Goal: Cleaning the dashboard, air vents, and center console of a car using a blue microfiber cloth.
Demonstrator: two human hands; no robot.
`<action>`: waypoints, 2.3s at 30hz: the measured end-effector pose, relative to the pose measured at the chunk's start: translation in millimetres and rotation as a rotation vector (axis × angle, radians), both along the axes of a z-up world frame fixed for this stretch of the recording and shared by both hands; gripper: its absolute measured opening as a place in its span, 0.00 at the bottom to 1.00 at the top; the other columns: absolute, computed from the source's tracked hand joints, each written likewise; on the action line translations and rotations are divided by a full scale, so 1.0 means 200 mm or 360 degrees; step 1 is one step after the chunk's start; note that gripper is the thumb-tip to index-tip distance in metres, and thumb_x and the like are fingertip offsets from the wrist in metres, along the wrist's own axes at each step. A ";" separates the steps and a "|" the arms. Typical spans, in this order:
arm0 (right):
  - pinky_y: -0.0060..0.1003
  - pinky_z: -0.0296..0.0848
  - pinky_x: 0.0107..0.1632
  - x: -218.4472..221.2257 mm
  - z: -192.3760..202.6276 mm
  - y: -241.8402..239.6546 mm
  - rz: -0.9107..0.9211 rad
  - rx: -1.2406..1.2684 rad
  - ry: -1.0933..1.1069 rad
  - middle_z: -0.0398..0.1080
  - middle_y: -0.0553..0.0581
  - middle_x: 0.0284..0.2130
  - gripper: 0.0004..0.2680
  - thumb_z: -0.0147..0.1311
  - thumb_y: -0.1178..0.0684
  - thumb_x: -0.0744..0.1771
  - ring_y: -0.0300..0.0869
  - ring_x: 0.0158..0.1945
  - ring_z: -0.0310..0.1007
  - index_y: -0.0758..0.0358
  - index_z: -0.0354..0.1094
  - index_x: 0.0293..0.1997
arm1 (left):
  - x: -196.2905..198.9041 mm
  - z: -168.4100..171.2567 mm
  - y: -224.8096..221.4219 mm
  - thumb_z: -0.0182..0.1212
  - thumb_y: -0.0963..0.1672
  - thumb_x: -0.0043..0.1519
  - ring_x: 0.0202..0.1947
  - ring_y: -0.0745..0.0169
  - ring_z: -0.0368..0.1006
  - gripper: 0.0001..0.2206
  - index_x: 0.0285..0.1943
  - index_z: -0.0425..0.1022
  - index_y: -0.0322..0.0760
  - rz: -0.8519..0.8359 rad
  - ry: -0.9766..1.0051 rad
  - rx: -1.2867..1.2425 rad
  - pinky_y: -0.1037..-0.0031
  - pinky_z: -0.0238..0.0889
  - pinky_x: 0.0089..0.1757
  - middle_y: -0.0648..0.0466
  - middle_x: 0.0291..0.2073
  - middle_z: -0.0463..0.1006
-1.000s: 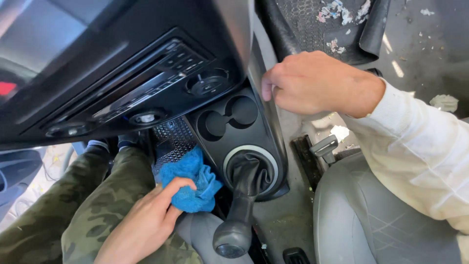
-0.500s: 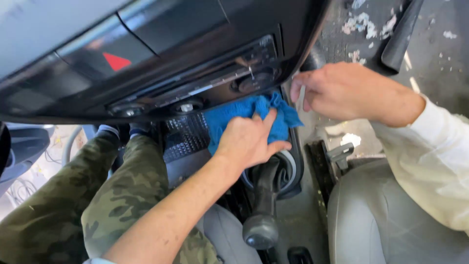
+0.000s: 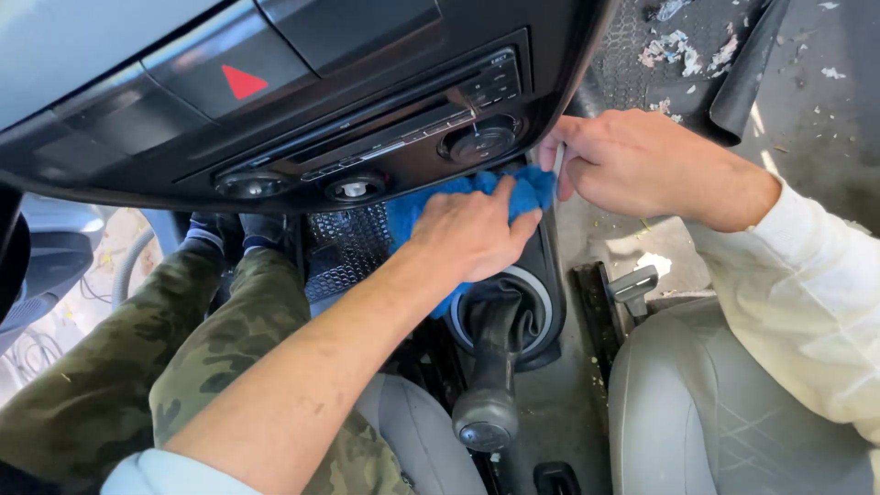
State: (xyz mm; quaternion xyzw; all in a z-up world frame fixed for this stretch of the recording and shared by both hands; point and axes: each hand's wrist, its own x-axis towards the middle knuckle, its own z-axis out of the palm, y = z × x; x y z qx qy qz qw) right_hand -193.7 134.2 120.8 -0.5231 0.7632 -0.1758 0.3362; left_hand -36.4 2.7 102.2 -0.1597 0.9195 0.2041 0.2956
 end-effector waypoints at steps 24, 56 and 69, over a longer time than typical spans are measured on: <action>0.50 0.74 0.38 -0.01 0.02 0.00 0.0011 -0.0025 0.0096 0.79 0.51 0.29 0.10 0.45 0.55 0.62 0.54 0.35 0.78 0.54 0.73 0.41 | 0.83 0.28 0.02 0.42 0.54 0.68 0.52 0.55 0.80 0.26 0.67 0.69 0.36 0.2537 0.1163 0.1474 0.66 0.73 0.50 0.47 0.57 0.80; 0.51 0.74 0.38 -0.07 0.02 0.02 -0.0247 -0.0347 0.0085 0.78 0.55 0.30 0.07 0.45 0.56 0.64 0.55 0.36 0.78 0.59 0.70 0.40 | 0.11 -0.09 0.02 0.61 0.40 0.55 0.37 0.47 0.79 0.14 0.47 0.82 0.52 -0.0216 0.0704 0.0154 0.57 0.72 0.34 0.49 0.40 0.76; 0.50 0.74 0.38 -0.05 0.02 0.04 -0.0279 -0.0314 0.0024 0.78 0.53 0.29 0.08 0.45 0.56 0.64 0.55 0.36 0.78 0.57 0.71 0.40 | 0.25 -0.24 -0.15 0.62 0.42 0.67 0.61 0.38 0.73 0.26 0.78 0.69 0.40 -0.0088 0.0724 -0.0876 0.52 0.68 0.54 0.37 0.63 0.74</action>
